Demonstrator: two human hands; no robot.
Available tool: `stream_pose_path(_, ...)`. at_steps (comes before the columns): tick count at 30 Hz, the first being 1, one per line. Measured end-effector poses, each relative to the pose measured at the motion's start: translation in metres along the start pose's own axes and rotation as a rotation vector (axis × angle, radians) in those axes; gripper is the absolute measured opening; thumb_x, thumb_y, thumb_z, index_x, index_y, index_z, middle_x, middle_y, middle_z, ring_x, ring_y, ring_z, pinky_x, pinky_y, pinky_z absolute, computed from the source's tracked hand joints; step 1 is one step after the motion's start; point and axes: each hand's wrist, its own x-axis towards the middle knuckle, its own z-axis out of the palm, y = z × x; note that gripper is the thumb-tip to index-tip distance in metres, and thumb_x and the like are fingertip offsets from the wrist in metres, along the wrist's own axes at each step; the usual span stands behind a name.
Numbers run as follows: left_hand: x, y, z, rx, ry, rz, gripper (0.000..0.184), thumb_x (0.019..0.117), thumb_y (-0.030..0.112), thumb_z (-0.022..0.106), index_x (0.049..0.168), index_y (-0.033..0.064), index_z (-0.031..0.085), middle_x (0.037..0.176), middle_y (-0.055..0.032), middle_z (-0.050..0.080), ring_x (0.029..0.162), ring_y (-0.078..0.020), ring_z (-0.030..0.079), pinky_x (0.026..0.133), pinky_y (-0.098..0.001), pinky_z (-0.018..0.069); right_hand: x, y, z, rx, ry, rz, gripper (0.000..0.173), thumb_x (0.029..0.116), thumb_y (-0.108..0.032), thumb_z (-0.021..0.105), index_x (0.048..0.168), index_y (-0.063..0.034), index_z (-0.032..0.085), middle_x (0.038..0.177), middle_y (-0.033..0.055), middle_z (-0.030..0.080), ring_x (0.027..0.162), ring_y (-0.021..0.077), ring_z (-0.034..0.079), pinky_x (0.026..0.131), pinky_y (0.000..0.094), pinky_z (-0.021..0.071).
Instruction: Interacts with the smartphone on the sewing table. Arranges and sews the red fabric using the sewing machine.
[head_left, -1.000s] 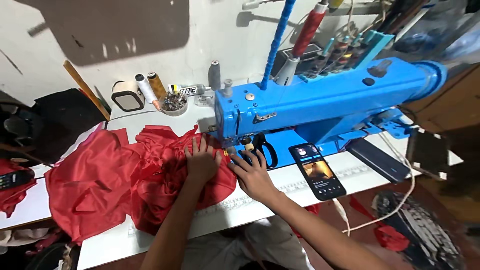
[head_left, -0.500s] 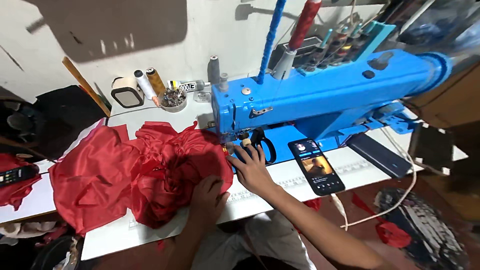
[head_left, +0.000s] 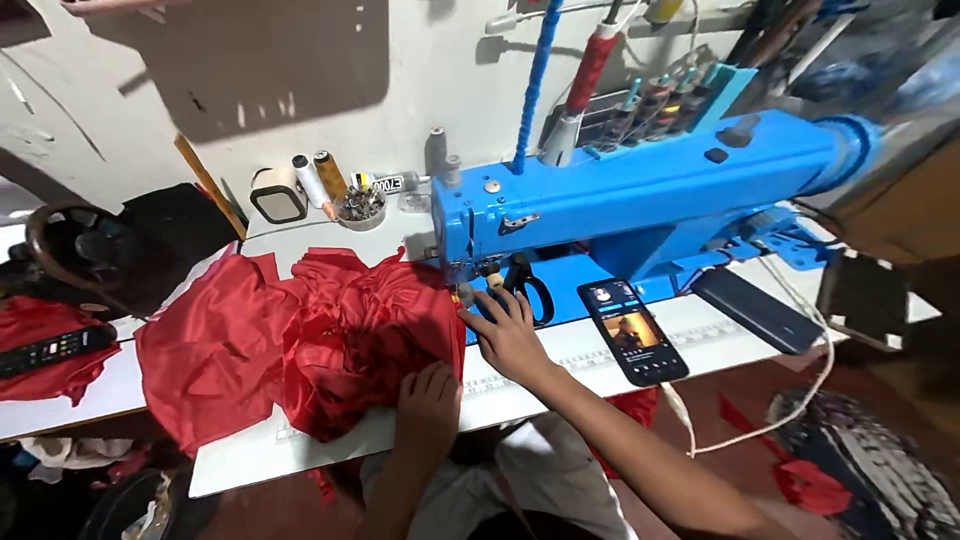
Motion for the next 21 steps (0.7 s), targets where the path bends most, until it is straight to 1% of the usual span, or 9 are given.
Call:
stream_pose_path(2,-0.003,0.003,0.003,-0.034,0.011,-0.035,0.025,0.0978,0.020,0.056,0.089,0.0059,0.075,0.107,-0.0091,0.076,0.105,-0.0259,0.072,0.088,-0.0457,0.0563,0.000,0.001,-0.001,0.006,-0.011,-0.005,0.041,0.0995,-0.013,0.052,0.134,-0.0252,0.069,0.148,0.0170,0.056,0.142,0.0510,0.042,0.112,0.0760,0.0241)
stream_pose_path(5,-0.004,0.008,0.004,-0.092,0.023,-0.113,0.025,0.0977,0.018,0.056,0.090,0.0047,0.074,0.106,-0.0110,0.075,0.105,-0.0280,0.072,0.088,-0.0464,0.0564,-0.003,0.005,0.000,0.054,0.021,-0.067,0.039,0.1005,-0.014,0.049,0.130,-0.0232,0.072,0.145,0.0078,0.061,0.141,0.0469,0.045,0.111,0.0757,0.0262)
stream_pose_path(6,-0.003,0.009,0.003,-0.116,0.016,-0.138,0.025,0.0977,0.018,0.056,0.090,0.0039,0.074,0.107,-0.0120,0.075,0.105,-0.0289,0.072,0.089,-0.0475,0.0561,-0.005,0.007,-0.002,0.078,0.019,-0.101,0.039,0.1007,-0.014,0.048,0.130,-0.0225,0.073,0.144,0.0050,0.063,0.141,0.0453,0.046,0.111,0.0749,0.0278)
stream_pose_path(9,-0.002,0.010,0.001,-0.160,-0.006,-0.185,0.026,0.0981,0.019,0.055,0.091,0.0032,0.074,0.109,-0.0133,0.074,0.107,-0.0303,0.071,0.090,-0.0498,0.0550,-0.014,0.012,-0.009,0.130,-0.022,-0.239,0.038,0.1022,-0.015,0.047,0.128,-0.0207,0.073,0.141,0.0019,0.065,0.139,0.0422,0.050,0.110,0.0721,0.0321)
stream_pose_path(10,-0.002,0.010,0.000,-0.171,-0.017,-0.195,0.026,0.0981,0.019,0.055,0.091,0.0031,0.074,0.110,-0.0136,0.074,0.107,-0.0310,0.071,0.090,-0.0505,0.0547,-0.017,0.013,-0.011,0.132,-0.034,-0.280,0.038,0.1026,-0.015,0.047,0.128,-0.0209,0.073,0.141,0.0008,0.066,0.139,0.0405,0.051,0.111,0.0712,0.0324)
stream_pose_path(13,0.002,0.012,-0.002,-0.195,-0.048,-0.218,0.026,0.0969,0.018,0.055,0.091,0.0023,0.074,0.110,-0.0147,0.073,0.107,-0.0328,0.070,0.089,-0.0523,0.0542,-0.019,0.013,-0.011,0.136,-0.048,-0.329,0.037,0.1023,-0.013,0.047,0.128,-0.0197,0.073,0.140,-0.0005,0.066,0.140,0.0383,0.050,0.111,0.0719,0.0311)
stream_pose_path(15,0.005,0.013,-0.001,-0.189,-0.040,-0.232,0.025,0.0941,0.018,0.056,0.088,0.0019,0.074,0.109,-0.0152,0.073,0.105,-0.0336,0.070,0.085,-0.0522,0.0549,-0.019,0.012,-0.011,0.131,-0.052,-0.327,0.038,0.1025,-0.013,0.047,0.130,-0.0198,0.072,0.141,-0.0013,0.066,0.141,0.0374,0.050,0.111,0.0721,0.0310)
stream_pose_path(18,0.008,0.015,0.003,-0.148,-0.004,-0.251,0.023,0.0886,0.017,0.055,0.080,0.0026,0.071,0.104,-0.0148,0.073,0.100,-0.0332,0.070,0.078,-0.0501,0.0548,-0.019,0.011,-0.010,0.122,-0.004,-0.312,0.037,0.1032,-0.014,0.047,0.131,-0.0186,0.072,0.139,-0.0020,0.067,0.139,0.0352,0.052,0.111,0.0701,0.0330)
stream_pose_path(21,0.012,0.018,0.004,-0.160,-0.026,-0.289,0.022,0.0880,0.016,0.055,0.079,0.0010,0.069,0.104,-0.0165,0.072,0.100,-0.0351,0.069,0.078,-0.0511,0.0546,-0.019,0.013,-0.010,0.136,0.038,-0.300,0.036,0.1022,-0.015,0.048,0.127,-0.0169,0.074,0.135,-0.0011,0.069,0.136,0.0351,0.055,0.110,0.0693,0.0342)
